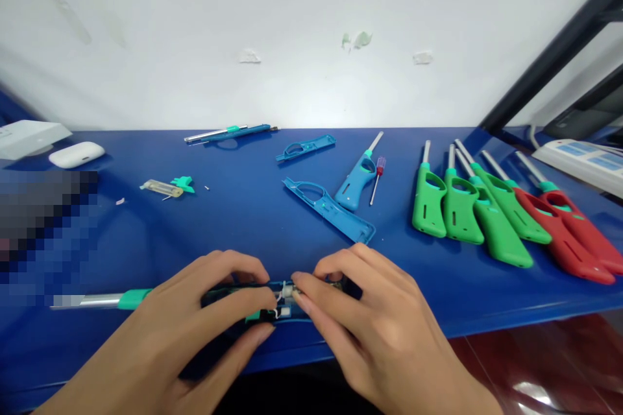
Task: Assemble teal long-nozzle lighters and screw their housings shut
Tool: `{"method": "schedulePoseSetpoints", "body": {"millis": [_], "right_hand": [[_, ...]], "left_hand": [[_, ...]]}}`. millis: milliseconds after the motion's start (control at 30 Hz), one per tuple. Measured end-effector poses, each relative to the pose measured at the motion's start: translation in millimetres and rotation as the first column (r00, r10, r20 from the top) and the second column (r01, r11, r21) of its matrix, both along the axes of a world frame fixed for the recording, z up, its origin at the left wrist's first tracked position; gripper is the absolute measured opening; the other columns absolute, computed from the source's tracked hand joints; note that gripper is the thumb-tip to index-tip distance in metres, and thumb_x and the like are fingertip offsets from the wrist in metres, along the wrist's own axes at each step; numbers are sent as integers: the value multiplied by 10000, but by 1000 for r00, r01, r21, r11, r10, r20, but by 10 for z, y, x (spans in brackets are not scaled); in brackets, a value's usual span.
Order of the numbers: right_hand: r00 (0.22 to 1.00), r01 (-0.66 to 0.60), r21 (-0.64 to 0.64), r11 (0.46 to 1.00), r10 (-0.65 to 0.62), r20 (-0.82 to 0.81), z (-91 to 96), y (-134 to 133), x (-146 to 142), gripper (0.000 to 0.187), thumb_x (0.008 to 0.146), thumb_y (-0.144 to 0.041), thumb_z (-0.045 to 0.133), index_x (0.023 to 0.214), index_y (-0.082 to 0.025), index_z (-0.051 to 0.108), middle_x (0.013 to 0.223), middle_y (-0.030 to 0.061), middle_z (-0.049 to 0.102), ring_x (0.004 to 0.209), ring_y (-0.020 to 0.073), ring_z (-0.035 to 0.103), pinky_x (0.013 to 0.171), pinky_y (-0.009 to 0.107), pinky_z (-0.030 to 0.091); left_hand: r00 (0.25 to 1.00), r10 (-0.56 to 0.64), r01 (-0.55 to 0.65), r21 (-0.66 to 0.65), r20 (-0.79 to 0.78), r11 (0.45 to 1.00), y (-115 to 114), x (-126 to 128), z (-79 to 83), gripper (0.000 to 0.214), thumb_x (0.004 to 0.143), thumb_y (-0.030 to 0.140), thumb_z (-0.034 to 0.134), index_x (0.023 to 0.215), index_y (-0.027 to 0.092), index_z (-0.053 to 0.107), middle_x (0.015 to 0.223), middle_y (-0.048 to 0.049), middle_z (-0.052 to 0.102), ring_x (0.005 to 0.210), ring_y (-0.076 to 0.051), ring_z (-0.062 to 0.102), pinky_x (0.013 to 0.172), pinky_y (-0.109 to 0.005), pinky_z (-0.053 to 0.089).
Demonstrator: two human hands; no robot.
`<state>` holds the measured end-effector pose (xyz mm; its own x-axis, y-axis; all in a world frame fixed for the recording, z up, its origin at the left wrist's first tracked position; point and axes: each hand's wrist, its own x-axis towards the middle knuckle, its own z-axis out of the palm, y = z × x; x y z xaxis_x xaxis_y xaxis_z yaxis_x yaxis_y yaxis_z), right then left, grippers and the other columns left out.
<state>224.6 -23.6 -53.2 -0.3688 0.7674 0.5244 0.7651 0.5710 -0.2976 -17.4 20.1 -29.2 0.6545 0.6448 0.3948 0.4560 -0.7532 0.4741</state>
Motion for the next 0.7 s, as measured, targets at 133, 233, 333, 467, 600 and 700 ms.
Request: {"method": "schedulePoseSetpoints", "body": {"millis": [133,233,333,467,600,700], "right_hand": [[1000,10,-10,1000,-10,-8,12,4,-10,280,1024,-123,641,1268,-247,699,1088,26,685,943,148,614,791,285,547],[1000,15,-15,1000,-15,-10,13,-2,-11,270,1021,-121,637,1249,-245,710,1081,36,689,934,161,627,780,299,553],[1000,13,-14,1000,-13,-8,8,-14,-4,264,1025,-134,638,1251,-249,711,1070,37,691,933,166,631,781,304,557],[1000,12,-14,1000,-12,-16,8,-18,-6,246,1024,-129,644,1232,-240,712,1076,32,684,935,154,616,796,301,546],[1000,14,-18,1000,-14,-14,19,-5,-18,241,1027,-133,645,1234,-238,709,1078,28,679,940,145,607,800,290,540],[1000,14,-3,1000,-14,-14,20,-2,-16,238,1027,-130,649,1230,-238,709,1077,25,677,941,139,604,805,283,536]], "left_hand": [[1000,-18,18,-3,-11,1000,12,4,-34,193,1031,126,507,1030,234,667,1063,-25,673,891,-204,648,838,-390,598],[999,-13,13,5,-29,1000,12,8,-53,193,1026,121,519,1057,233,673,1078,-33,678,915,-216,658,861,-408,604],[998,22,-22,6,-58,1000,14,18,-41,211,1022,112,524,1128,232,661,1099,-40,682,947,-233,670,902,-436,606],[998,26,-23,51,-55,998,22,22,-16,207,1025,113,512,1122,228,654,1091,-44,686,915,-238,670,844,-429,614],[998,6,-1,80,-55,997,13,-6,-24,206,1043,127,498,1069,225,677,1090,-45,696,904,-228,678,829,-417,613],[999,-10,16,107,-52,994,-8,-27,-34,241,1057,131,482,1044,229,701,1074,-40,707,881,-210,686,797,-380,610]]}}
